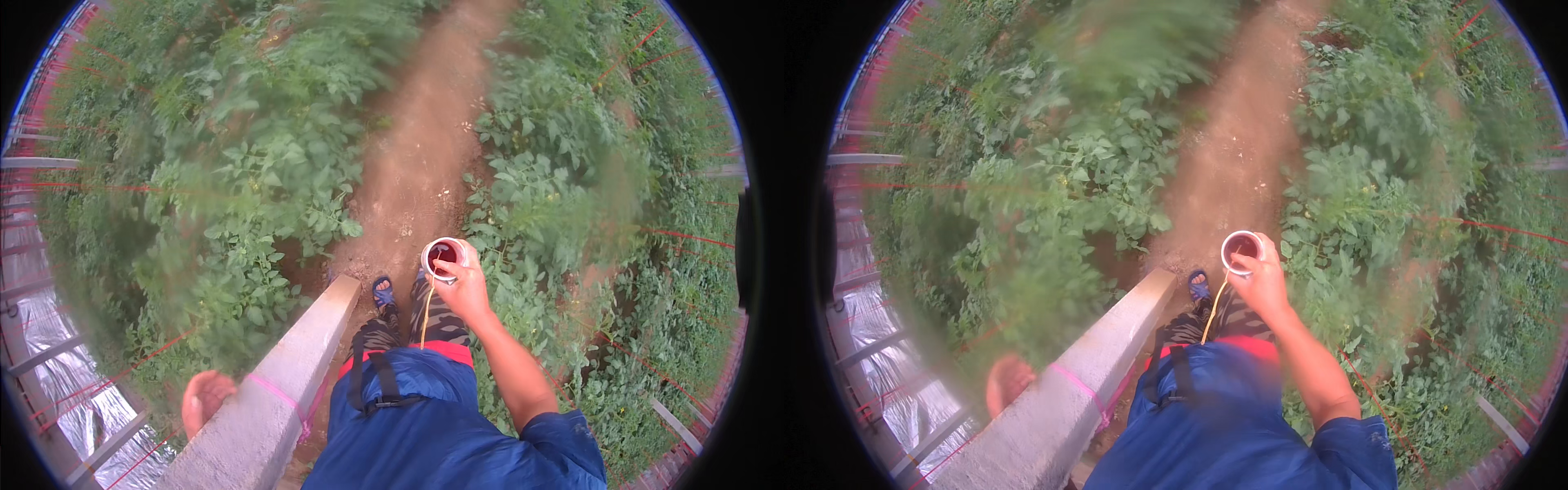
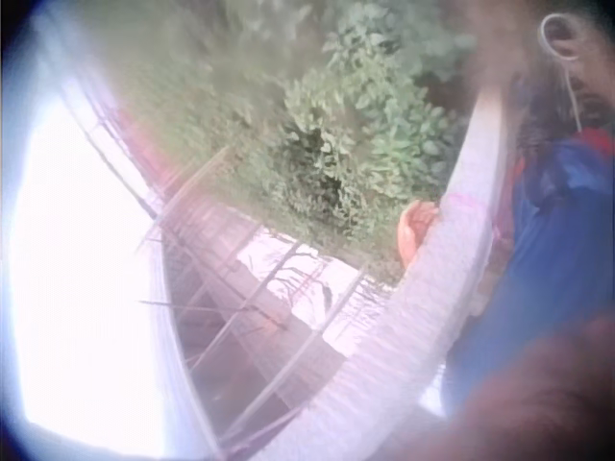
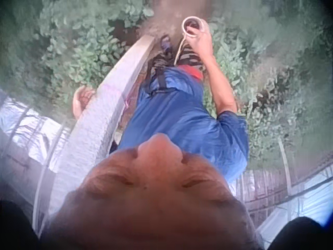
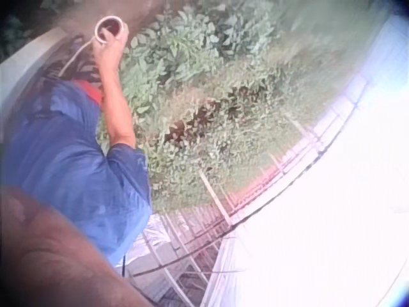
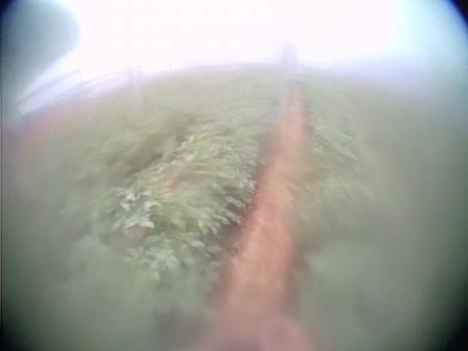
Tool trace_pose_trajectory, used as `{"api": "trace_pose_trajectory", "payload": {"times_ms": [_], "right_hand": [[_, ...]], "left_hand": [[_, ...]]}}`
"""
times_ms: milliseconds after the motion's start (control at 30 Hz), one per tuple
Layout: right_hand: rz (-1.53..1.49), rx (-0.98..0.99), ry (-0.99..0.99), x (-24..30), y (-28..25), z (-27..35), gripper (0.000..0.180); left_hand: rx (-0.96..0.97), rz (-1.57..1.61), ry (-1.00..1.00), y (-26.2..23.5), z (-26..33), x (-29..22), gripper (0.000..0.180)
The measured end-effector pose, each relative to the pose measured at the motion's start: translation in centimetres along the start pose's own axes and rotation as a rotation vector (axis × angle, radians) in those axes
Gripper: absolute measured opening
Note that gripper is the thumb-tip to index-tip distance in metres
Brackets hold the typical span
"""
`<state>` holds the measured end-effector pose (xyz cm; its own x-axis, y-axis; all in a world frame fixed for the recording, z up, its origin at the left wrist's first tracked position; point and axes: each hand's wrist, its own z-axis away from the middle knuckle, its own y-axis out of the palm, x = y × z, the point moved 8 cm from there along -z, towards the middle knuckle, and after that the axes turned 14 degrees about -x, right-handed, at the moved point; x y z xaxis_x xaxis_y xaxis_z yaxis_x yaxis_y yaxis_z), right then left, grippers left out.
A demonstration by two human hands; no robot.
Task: The person manually pollinates tomato flowers in a greenhouse using a small stick dipped in a red liquid. They move between plants, dip the stick, and touch the flowers repeatedly.
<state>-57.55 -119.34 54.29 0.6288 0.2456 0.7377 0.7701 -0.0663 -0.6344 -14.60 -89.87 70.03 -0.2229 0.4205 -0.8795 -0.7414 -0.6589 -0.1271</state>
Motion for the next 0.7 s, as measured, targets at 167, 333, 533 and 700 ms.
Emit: {"api": "trace_pose_trajectory", "payload": {"times_ms": [167, 333, 533, 700], "right_hand": [[-0.083, 0.144, 0.014, -2.6, 3.7, -9.1, 0.030], [-0.110, 0.162, 0.028, -6.9, 4.9, -18.8, 0.031], [-0.045, 0.166, 0.043, -11.1, 4.1, -30.0, 0.033], [0.074, 0.168, -0.006, -13.0, 4.0, -38.9, 0.034]], "left_hand": [[-0.219, 0.674, 0.109, -5.3, -0.6, 3.4, 0.046], [-0.886, -0.279, -0.106, 6.9, 0.4, 12.3, 0.040], [-0.749, -0.884, -0.528, 21.6, 3.6, 17.5, 0.033], [-0.596, -0.675, -0.279, 30.0, -7.8, 11.6, 0.029]]}}
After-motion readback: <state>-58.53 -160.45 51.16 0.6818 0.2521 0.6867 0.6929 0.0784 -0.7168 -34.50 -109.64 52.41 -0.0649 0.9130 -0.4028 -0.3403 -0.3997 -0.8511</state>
